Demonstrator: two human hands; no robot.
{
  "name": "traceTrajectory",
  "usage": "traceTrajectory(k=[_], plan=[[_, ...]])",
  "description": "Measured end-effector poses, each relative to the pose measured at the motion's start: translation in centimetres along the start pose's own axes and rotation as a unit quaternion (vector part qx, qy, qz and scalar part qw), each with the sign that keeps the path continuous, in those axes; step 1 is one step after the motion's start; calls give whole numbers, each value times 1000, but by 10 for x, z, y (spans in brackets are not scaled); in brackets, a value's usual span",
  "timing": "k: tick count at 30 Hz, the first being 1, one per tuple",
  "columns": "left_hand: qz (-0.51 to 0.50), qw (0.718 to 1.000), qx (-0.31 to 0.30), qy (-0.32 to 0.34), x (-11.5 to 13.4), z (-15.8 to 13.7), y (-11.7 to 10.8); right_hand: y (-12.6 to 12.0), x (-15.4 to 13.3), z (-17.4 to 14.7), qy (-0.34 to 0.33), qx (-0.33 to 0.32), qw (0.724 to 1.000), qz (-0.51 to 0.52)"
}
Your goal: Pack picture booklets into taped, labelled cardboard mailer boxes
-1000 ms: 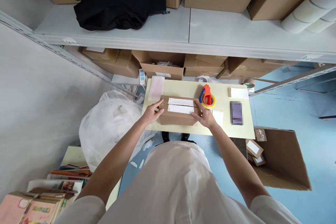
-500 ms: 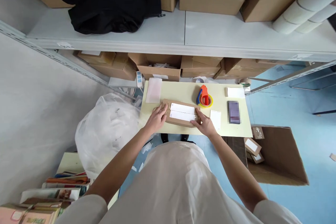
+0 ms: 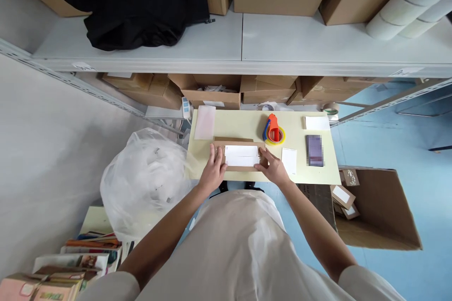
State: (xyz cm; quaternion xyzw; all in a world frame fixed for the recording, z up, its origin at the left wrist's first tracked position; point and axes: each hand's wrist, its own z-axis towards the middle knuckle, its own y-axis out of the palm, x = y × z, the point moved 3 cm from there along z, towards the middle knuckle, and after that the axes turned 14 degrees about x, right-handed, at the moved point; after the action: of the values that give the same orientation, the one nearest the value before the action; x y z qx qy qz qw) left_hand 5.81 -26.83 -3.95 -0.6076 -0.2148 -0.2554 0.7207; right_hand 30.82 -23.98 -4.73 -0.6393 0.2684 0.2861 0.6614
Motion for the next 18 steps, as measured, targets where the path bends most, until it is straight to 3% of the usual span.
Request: traceTrajectory(k=[3, 12, 18], plan=[[0, 1000, 0, -6, 4, -7, 3, -1, 5, -1, 8, -7, 1000, -2], [-7, 1000, -4, -15, -6, 15, 0, -3, 0, 14, 26, -8, 1000, -4], [176, 983, 28, 42, 11, 15, -11, -3, -4, 15, 31, -9, 999, -25]])
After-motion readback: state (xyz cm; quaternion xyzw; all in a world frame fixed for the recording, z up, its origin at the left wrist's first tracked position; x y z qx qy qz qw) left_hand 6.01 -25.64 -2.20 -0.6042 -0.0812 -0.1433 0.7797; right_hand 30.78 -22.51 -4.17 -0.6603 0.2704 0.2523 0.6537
